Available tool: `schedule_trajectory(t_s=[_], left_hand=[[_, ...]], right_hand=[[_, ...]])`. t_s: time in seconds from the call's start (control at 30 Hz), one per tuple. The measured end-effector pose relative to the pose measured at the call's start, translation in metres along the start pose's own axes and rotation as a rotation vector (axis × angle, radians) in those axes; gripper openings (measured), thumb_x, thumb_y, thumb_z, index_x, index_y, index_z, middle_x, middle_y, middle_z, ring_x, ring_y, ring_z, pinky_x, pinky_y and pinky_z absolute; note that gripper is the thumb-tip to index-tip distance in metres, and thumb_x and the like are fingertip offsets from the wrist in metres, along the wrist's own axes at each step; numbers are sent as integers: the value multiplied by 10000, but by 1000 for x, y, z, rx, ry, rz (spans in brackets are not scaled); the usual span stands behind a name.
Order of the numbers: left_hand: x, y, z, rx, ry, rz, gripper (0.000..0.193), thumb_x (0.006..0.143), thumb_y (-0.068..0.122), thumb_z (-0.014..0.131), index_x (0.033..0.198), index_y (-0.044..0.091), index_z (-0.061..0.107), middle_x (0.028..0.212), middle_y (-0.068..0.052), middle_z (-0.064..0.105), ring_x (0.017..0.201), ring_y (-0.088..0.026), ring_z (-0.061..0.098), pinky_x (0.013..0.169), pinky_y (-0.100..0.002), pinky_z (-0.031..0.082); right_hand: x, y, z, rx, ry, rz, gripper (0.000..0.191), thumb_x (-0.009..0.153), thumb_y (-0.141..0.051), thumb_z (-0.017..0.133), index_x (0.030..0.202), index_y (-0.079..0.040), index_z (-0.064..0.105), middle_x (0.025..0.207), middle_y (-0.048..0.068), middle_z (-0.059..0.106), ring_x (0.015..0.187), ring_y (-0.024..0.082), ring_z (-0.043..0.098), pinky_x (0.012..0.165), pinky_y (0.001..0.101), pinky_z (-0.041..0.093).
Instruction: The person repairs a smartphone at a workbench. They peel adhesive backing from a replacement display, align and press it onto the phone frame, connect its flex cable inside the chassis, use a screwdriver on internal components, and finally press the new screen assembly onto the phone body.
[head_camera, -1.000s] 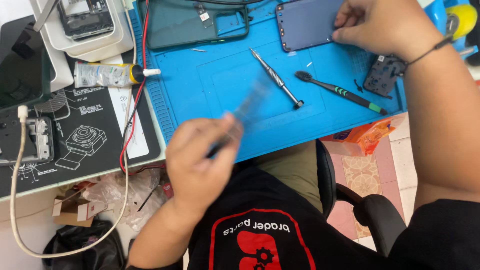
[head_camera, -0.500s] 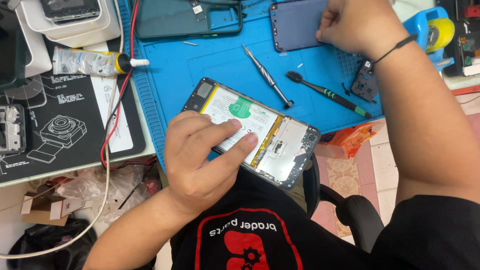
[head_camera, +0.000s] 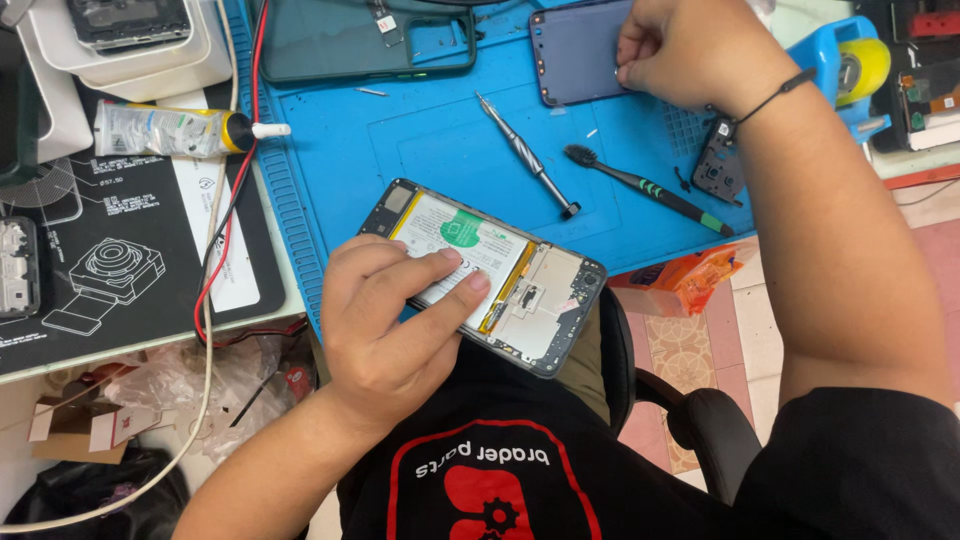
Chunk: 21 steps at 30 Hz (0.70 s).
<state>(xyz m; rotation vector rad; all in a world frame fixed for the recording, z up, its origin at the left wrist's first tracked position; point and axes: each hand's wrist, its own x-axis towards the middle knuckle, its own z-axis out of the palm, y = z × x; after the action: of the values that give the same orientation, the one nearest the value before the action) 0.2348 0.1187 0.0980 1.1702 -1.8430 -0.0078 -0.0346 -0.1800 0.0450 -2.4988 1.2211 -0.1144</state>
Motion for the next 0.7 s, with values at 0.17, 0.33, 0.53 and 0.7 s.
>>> schedule_trajectory(t_s=[0.17,0.33,0.53,0.7], left_hand=[[-2,1,-6,-53,-15,-54,472,657,-79,726,1101,76,766,1123,-87,673,953,-291,575,861,-434,503],[-7,3,-12,-93,16,-148,469,635,-92,704,1074,68,755,1092,-92,683,937,-303,617,864,-417,531],[-15,0,-21,-382,123,-517,324,864,-71,792,1159,32,705,1113,-111,695,992,-194,705,825,-249,579],[-17,-9,-11,-820,363,-982,218,936,-66,772,1134,-26,692,1086,-81,735,968,-127,683,890,-275,566]], right_hand=[[-1,-8,1,-123,49,-101,123,833,-71,764,943,-48,714,852,128,696,764,277,666,681,391,533],[-20,-27,-13,23,160,-198,84,918,-57,707,998,-37,689,878,118,700,831,261,700,738,377,545],[-63,-50,-29,-50,112,-222,140,866,-90,753,1004,-112,747,858,103,681,797,297,681,717,419,545],[-65,-61,-16,-288,417,-300,149,849,-63,759,994,-98,749,983,96,655,949,326,652,801,437,532]])
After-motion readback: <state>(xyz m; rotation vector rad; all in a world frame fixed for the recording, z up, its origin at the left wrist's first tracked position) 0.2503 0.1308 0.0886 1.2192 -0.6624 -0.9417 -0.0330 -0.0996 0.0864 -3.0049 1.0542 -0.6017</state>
